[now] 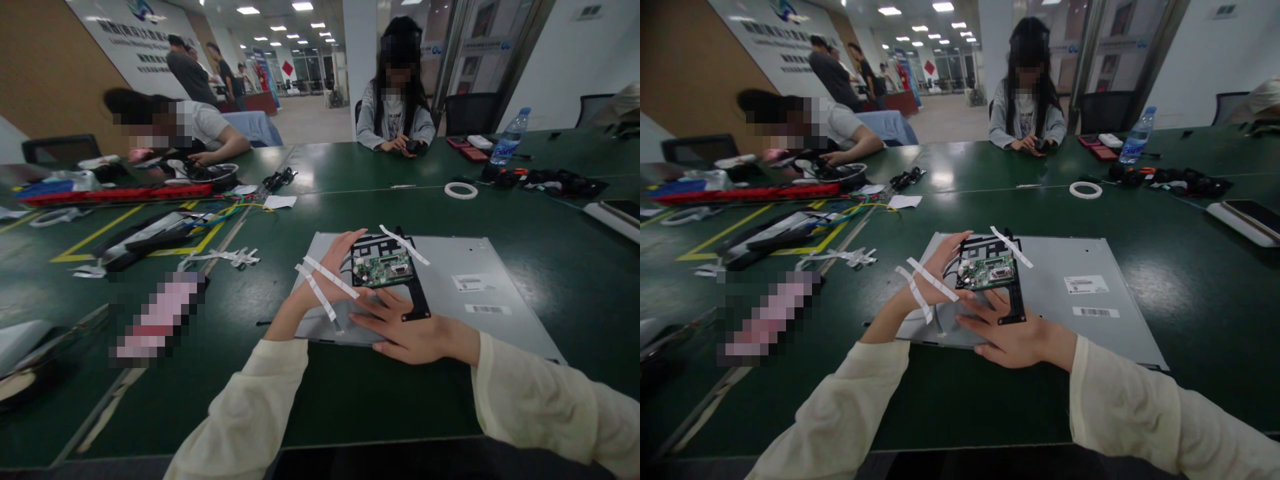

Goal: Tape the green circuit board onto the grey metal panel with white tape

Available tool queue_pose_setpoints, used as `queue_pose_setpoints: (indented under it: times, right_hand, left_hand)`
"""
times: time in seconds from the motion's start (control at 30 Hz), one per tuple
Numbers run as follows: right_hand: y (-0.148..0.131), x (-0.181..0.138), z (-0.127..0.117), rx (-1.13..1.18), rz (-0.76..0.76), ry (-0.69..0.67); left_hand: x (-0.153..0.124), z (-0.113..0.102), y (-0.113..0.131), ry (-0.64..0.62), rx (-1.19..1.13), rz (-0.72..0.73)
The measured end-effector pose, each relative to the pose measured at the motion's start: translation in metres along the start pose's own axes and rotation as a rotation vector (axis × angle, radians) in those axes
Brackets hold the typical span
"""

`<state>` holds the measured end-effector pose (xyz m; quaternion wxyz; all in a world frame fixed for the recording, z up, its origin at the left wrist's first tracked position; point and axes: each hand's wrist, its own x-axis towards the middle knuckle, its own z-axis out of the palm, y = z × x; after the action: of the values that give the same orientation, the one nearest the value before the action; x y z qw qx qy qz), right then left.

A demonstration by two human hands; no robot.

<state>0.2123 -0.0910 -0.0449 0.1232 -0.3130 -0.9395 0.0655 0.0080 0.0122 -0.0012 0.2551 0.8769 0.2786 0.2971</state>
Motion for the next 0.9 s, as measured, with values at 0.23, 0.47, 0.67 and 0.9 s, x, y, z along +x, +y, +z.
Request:
queue_pose_setpoints:
  times: [0.23, 0.47, 0.67, 0.9]
  right_hand:
    - [-0.019, 0.006, -0.011, 0.015, -0.133, -0.039]
    - [-0.060, 0.011, 0.000, -0.089, -0.414, 0.103]
    - [-0.060, 0.014, 0.005, -0.039, -0.463, 0.127]
    - [-0.056, 0.013, 0.003, 0.048, -0.425, 0.091]
  left_hand:
    - [-0.002, 0.002, -0.012, -0.003, -0.012, -0.015]
    - [-0.002, 0.009, -0.013, -0.019, -0.015, -0.015]
    - [0.000, 0.027, -0.014, -0.101, -0.027, 0.009]
    - [-0.001, 0.039, -0.012, -0.150, 0.005, -0.033]
